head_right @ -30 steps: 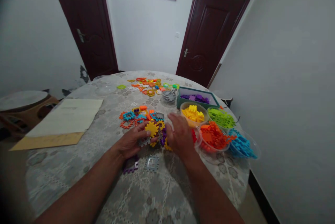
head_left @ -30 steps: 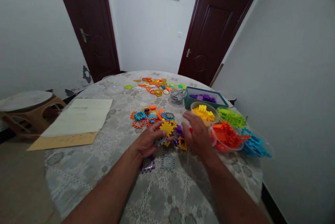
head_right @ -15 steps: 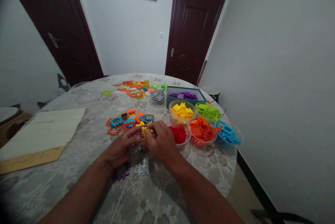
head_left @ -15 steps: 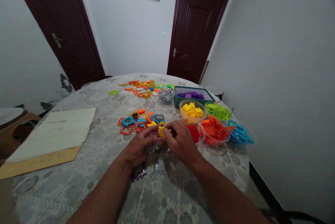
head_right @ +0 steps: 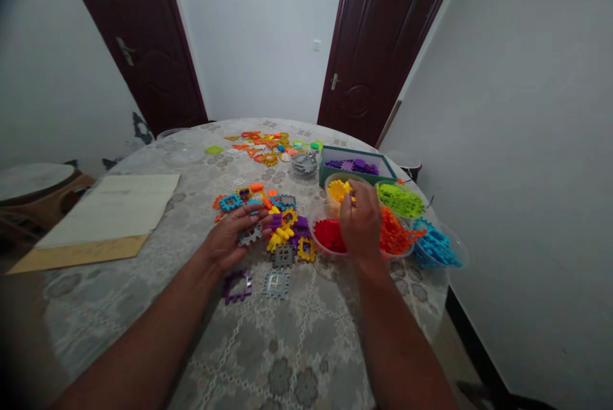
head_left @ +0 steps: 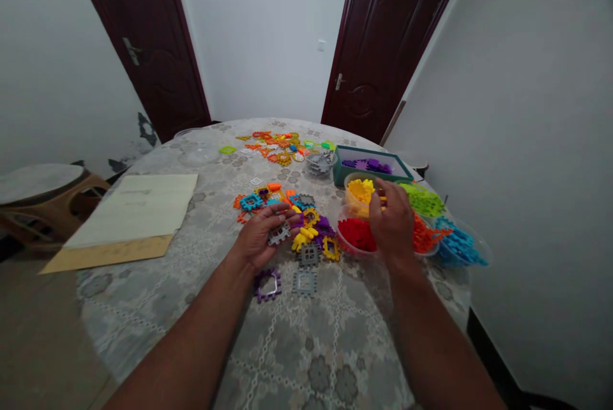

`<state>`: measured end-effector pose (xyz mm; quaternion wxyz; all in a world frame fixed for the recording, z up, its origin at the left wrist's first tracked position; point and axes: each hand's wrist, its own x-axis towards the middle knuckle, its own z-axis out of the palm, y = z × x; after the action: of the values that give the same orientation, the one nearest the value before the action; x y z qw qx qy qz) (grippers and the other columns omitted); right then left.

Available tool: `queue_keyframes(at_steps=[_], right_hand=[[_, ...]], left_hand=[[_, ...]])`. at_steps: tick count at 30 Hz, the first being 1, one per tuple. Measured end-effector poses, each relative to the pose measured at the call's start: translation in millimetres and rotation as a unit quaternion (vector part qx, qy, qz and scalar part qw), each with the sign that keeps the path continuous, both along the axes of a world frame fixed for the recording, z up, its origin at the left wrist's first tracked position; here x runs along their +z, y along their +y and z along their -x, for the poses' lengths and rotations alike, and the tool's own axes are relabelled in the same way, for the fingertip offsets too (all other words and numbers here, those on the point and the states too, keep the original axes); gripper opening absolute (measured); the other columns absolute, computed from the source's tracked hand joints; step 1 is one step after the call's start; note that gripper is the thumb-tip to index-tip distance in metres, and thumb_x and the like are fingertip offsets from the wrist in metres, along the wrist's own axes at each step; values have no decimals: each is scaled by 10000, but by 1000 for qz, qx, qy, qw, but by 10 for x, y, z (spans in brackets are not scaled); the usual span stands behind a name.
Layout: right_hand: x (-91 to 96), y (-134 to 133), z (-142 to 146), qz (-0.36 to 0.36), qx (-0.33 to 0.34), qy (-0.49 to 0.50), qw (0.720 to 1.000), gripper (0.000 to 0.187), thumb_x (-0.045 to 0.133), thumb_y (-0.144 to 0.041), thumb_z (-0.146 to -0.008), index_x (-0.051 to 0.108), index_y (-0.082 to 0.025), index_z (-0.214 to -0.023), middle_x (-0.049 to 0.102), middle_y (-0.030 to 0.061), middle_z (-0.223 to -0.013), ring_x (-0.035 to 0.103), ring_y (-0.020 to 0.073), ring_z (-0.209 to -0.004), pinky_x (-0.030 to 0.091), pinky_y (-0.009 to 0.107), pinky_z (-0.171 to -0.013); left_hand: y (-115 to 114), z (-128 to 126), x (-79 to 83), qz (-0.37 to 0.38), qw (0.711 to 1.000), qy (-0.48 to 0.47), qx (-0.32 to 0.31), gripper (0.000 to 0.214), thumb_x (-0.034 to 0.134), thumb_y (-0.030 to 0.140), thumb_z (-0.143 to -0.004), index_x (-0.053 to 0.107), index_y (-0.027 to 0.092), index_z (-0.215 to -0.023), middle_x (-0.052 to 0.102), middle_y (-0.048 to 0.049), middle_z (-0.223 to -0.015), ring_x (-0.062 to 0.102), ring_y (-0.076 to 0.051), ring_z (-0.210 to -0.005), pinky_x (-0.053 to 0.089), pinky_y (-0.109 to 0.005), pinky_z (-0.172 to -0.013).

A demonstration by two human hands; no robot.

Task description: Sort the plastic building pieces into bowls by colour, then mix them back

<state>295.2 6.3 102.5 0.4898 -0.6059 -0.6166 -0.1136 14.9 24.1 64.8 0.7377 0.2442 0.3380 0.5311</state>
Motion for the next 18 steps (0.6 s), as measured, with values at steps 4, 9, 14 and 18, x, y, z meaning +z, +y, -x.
queue_keyframes(at_steps=[4,9,14,18], right_hand=[[57,-341,522,130,189,-120,966,234,529,-199,-1028,707,-228,-1177,744,103,-1137,703,254,-1052,581,400,-936],[-67,-635,1015,317,206,-279,883,266,600,-105,-987,690,-227,-1204,705,131,-1281,729,254,-1006,573,344,-801],[-211,-575,1075,363,162,-303,866,267,616,-107,-975,675,-196,-1221,686,168,-1223,738,283,-924,552,355,-717],[-238,-485,1034,390,154,-307,855,224,598,-130,-992,664,-174,-1201,653,175,-1242,720,266,-930,527,348,-736]], left_hand=[[27,-2,-4,15,999,-29,41,177,658,29,-883,729,131,-1010,735,-65,-843,730,-172,-687,672,-344,-662],[25,-28,33,51,995,-54,70,128,608,146,-992,729,114,-968,712,-54,-775,708,-169,-628,648,-323,-610],[23,-19,77,75,992,-71,67,268,551,255,-1060,733,103,-935,712,-62,-742,701,-168,-601,633,-314,-596],[29,1,67,71,992,-88,55,308,542,299,-1063,738,93,-944,723,-77,-747,711,-188,-605,637,-340,-591]])
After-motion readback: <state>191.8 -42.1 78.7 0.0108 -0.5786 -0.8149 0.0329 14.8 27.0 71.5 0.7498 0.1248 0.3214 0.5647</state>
